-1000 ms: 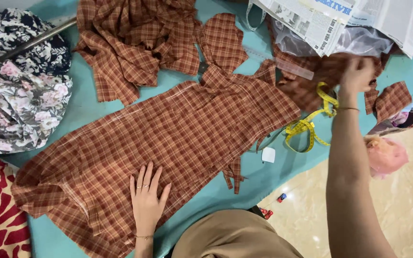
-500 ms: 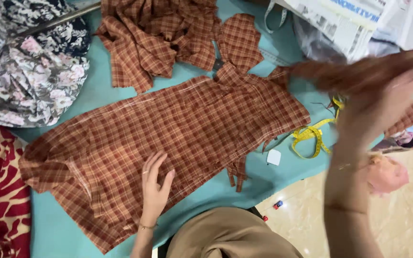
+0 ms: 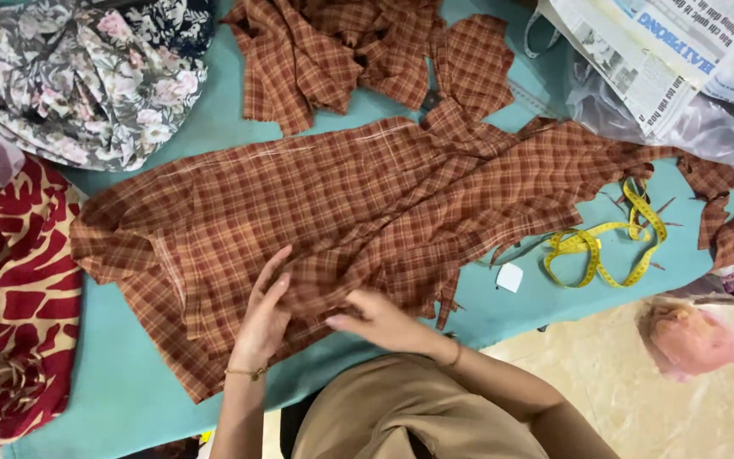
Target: The person cuts a piece of brown plaid fabric using shears on a light blue table. They follow a curved line marked on the fabric, then fold and smooth the cut piece to check the shape.
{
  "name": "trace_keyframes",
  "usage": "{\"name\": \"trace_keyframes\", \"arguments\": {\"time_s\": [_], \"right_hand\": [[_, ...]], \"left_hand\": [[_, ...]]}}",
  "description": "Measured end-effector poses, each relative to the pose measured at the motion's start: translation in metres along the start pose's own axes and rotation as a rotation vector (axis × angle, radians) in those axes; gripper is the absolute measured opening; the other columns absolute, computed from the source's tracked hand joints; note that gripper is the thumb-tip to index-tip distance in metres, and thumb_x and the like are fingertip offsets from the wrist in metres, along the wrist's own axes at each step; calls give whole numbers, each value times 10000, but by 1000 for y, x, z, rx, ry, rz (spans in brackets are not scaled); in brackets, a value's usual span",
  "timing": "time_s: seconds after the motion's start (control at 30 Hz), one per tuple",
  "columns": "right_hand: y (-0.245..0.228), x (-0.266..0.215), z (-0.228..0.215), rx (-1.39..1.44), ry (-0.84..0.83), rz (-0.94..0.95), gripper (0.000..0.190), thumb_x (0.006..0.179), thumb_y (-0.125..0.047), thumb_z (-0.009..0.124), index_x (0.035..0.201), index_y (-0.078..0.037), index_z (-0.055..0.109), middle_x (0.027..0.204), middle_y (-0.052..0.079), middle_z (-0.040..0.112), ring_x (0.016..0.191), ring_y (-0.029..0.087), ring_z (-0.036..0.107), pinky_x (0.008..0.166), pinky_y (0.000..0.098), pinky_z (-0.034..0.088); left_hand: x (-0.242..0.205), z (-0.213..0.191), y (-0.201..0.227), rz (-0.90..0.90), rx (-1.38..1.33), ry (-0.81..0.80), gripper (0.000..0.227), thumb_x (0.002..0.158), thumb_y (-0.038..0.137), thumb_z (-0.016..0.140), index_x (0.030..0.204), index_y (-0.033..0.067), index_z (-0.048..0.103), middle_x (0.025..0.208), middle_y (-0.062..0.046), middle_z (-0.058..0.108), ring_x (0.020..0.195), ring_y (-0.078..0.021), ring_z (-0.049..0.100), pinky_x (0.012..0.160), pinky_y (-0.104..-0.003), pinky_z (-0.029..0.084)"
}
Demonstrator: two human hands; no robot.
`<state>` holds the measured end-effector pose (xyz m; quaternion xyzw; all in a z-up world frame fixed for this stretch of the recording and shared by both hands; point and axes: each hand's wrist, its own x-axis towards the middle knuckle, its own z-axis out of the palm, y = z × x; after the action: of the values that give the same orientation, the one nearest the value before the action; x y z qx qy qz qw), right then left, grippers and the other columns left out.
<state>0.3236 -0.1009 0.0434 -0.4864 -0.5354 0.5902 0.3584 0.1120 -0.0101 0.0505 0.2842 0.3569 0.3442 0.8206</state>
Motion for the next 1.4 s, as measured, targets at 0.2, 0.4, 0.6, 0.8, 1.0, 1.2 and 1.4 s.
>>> {"name": "trace_keyframes", "arguments": {"time_s": [0.2,0.4,0.6,0.8,1.0,1.2,1.4], "right_hand": [[33,-34,-48,339,225,16,336,1045,-186,569,1353,-58,529,1300,110,630,1210,208,639,1026,368,530],[32,-42,-58,655,514,-22,391,1081,-197,451,1459,-109,401,1356,190,589,1272,290,614,1104,424,494],[40,-37,-63,798,633,-157,422,1096,-186,439,1499,-125,328,1375,219,567,1249,334,605,1086,462,488],[43,-34,-71,633,721,-148,437,1083,-157,476,1503,-125,358,1328,166,587,1178,287,622,1033,436,516],[7,-31,-82,-520,921,-147,503,968,-108,660,1441,-94,491,1328,182,576,1185,323,588,996,472,489],[29,-29,-131,-1380,876,-158,475,855,-35,701,1317,-110,618,1365,210,592,1311,392,512,1097,537,368],[24,-48,-173,-1193,979,-287,126,1063,-55,634,1182,-93,621,1288,128,671,1324,351,573,1148,521,381]], "left_hand": [[8,7,-16,35,338,155,523,929,66,684,1432,80,540,1204,-135,712,1121,-211,679,989,-374,559],[-42,-17,40,340,209,319,196,1004,129,673,1192,74,667,1198,-62,693,1097,-176,650,994,-372,544],[-127,-133,141,835,21,382,309,1120,278,640,1371,102,597,1297,-61,654,1163,-169,613,1029,-341,493],[-147,-265,107,1058,698,938,512,1113,221,710,1541,75,469,1527,-178,465,1437,-336,437,1182,-509,440],[-111,-181,63,804,1656,870,547,940,284,794,1419,122,587,1547,-125,500,1488,-369,375,1257,-602,290],[-69,-148,63,792,1855,460,454,901,191,746,1343,137,658,1501,-82,540,1443,-321,459,1217,-533,323],[-44,-148,89,869,1924,458,472,875,154,754,1335,95,666,1446,-74,568,1393,-280,493,1213,-530,313]]}}
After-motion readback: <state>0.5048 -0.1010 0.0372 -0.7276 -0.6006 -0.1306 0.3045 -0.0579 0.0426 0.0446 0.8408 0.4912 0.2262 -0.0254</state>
